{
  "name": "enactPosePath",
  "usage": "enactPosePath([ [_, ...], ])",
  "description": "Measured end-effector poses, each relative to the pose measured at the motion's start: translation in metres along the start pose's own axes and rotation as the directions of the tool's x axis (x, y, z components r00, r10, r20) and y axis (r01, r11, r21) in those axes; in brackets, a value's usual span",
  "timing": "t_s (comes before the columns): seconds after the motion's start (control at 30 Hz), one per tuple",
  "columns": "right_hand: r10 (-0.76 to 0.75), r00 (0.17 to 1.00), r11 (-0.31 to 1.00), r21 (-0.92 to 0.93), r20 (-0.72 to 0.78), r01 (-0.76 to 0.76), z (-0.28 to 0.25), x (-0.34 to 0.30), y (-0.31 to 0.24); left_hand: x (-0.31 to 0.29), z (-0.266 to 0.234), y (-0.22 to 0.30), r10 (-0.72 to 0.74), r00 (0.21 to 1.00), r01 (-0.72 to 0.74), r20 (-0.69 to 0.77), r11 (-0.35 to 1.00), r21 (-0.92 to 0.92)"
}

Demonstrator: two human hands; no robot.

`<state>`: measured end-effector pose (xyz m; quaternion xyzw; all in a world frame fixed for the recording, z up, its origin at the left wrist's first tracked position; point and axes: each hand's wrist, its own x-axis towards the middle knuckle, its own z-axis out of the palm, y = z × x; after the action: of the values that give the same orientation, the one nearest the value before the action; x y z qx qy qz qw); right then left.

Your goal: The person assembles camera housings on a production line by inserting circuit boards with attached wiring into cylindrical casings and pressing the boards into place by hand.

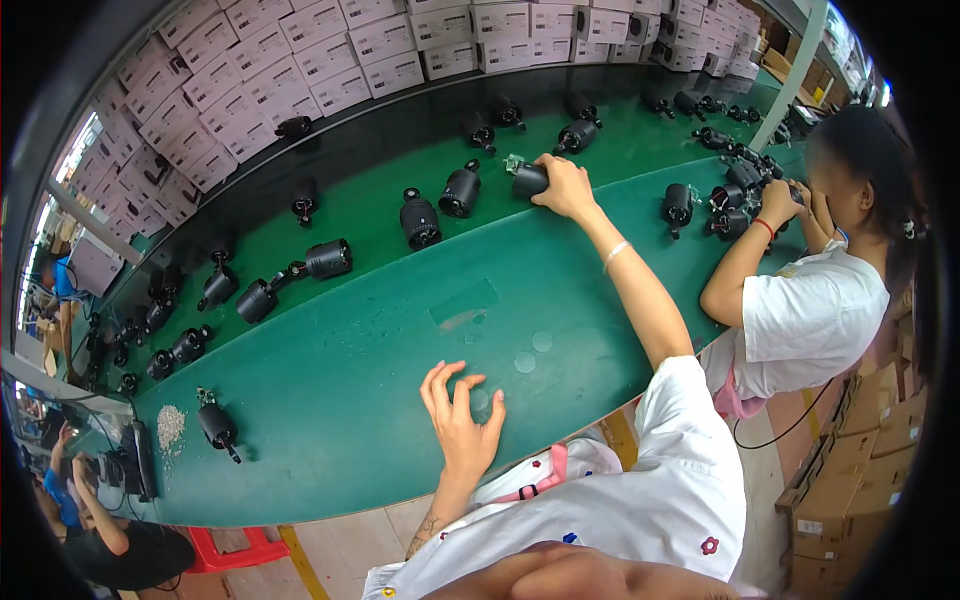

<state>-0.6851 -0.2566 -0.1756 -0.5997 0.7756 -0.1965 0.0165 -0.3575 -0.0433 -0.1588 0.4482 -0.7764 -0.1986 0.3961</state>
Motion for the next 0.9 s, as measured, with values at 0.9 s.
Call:
enactPosePath([
  [0.9, -0.511, 0.827, 0.038, 0.967, 0.236, -0.253, -0.061, -0.223, -0.112, -0.016, -0.024, 0.008, -0.12, 0.878, 0.474, 0.464, 0.084, -0.876],
])
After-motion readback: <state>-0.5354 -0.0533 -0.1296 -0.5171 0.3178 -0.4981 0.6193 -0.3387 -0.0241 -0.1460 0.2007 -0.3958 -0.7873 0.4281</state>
